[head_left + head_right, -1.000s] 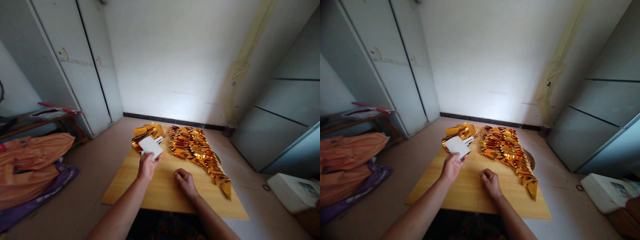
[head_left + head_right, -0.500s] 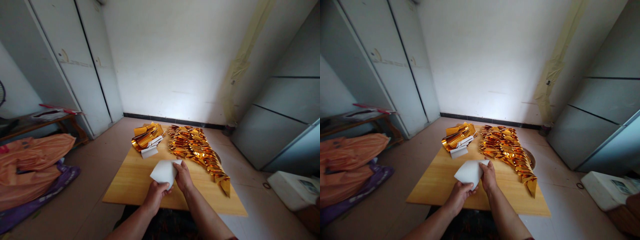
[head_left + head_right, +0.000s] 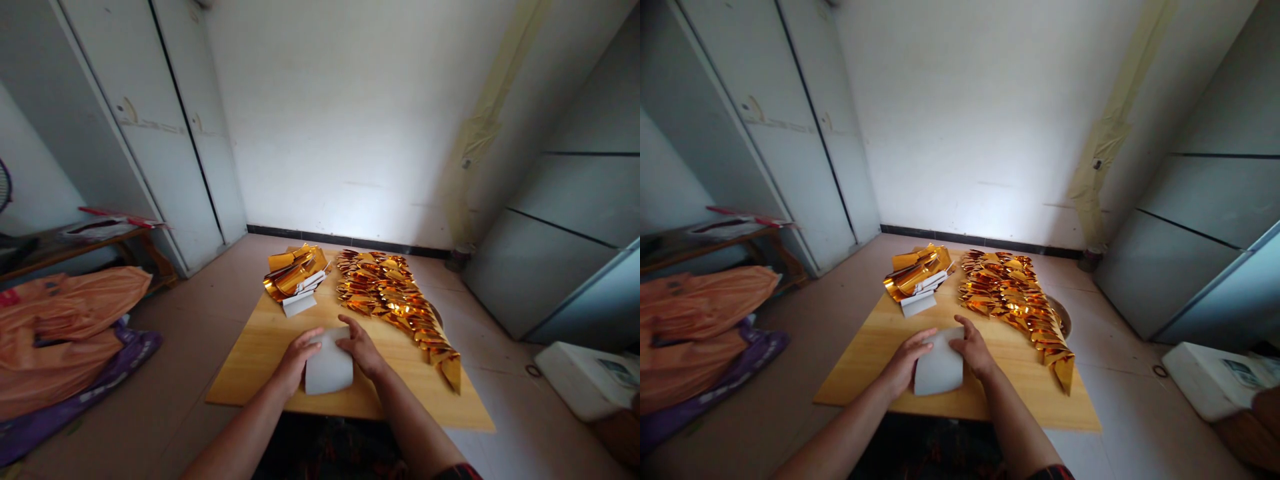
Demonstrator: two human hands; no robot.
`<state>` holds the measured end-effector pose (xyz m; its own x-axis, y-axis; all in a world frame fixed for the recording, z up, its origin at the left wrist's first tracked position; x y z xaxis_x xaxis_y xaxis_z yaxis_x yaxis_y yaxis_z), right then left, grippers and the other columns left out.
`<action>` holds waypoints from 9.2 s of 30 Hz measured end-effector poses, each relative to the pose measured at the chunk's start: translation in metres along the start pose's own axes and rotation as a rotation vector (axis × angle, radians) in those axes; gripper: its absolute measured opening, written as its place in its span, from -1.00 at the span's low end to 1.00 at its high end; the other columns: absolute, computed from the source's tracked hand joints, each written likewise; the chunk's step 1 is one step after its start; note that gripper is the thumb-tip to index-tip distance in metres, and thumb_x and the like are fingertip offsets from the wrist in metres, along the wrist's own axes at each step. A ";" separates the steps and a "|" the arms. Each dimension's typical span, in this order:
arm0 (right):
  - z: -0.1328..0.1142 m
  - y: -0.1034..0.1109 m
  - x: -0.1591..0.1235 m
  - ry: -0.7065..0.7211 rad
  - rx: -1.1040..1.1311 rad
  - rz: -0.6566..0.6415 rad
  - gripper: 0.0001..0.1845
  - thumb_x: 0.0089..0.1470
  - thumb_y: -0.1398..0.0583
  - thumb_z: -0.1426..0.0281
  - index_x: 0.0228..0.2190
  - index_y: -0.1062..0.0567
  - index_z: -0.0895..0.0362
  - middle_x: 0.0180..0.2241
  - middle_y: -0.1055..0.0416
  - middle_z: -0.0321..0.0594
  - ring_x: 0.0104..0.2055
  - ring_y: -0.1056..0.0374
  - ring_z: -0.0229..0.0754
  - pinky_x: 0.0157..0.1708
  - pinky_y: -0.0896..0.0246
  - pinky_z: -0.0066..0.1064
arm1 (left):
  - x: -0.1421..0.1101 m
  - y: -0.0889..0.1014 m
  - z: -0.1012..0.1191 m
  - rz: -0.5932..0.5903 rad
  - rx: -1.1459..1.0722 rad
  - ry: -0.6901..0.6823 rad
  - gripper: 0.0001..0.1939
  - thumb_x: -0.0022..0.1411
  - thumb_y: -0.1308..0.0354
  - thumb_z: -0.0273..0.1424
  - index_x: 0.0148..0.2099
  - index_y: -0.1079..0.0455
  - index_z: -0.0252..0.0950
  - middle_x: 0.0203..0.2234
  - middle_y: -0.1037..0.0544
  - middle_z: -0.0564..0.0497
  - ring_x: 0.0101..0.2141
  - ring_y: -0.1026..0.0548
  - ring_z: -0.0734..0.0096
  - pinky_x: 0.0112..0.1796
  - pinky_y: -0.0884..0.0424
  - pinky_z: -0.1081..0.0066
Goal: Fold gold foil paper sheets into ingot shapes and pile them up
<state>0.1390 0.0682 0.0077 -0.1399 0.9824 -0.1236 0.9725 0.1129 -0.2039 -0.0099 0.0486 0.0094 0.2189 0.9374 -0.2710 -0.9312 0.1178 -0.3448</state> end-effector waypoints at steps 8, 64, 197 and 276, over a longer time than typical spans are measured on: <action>-0.003 -0.009 -0.012 -0.031 0.226 -0.049 -0.02 -0.26 -0.33 0.26 0.17 -0.05 0.02 -0.35 -0.47 -0.26 -0.45 -0.38 -0.18 -0.44 -0.24 -0.37 | 0.014 -0.012 0.006 -0.126 0.111 -0.058 -0.15 -0.11 -0.19 -0.45 0.28 -0.07 -0.25 -0.32 -0.57 -0.01 -0.53 -0.45 0.45 -0.51 -0.30 0.51; -0.019 0.012 -0.025 0.293 -0.984 0.005 -0.68 0.13 -0.06 0.22 -0.21 -0.51 0.09 -0.32 -0.53 -0.23 -0.31 -0.43 -0.21 -0.33 -0.22 -0.49 | 0.011 -0.009 0.024 -0.151 1.302 -0.836 -0.73 -0.05 -0.04 -0.67 -0.34 -0.47 -0.31 -0.38 -0.49 -0.06 -0.24 -0.40 0.28 -0.21 -0.35 0.32; -0.019 -0.026 -0.023 -0.043 -1.431 0.211 -0.75 0.00 -0.19 0.18 -0.38 -0.42 0.12 -0.31 -0.45 -0.17 -0.31 -0.41 -0.17 -0.40 -0.12 -0.44 | -0.033 0.007 0.007 -0.470 1.663 -0.689 -0.28 0.11 -0.11 -0.07 0.28 -0.05 -0.11 0.25 -0.12 -0.11 0.22 -0.09 0.08 0.18 0.02 0.03; -0.015 0.004 0.005 0.137 -1.551 0.406 -0.84 0.19 -0.04 0.40 -0.35 -0.41 0.15 -0.34 -0.45 -0.16 -0.26 -0.34 -0.18 -0.34 0.01 -0.42 | 0.034 -0.010 0.027 0.252 1.598 -0.459 -0.81 0.22 -0.01 -0.43 -0.14 -0.38 -0.17 -0.32 -0.55 0.04 -0.24 -0.47 0.31 -0.25 -0.23 0.36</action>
<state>0.1446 0.0763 0.0210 0.0957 0.9791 0.1793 0.1930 -0.1950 0.9616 -0.0008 0.0882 0.0277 0.2001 0.9608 0.1921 -0.3321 -0.1180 0.9358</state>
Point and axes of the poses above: each hand's wrist, its own x-axis towards the middle knuckle, its own y-axis out of the back of the hand, z = x × y, the point moved 8 cm from there along x, towards the middle knuckle
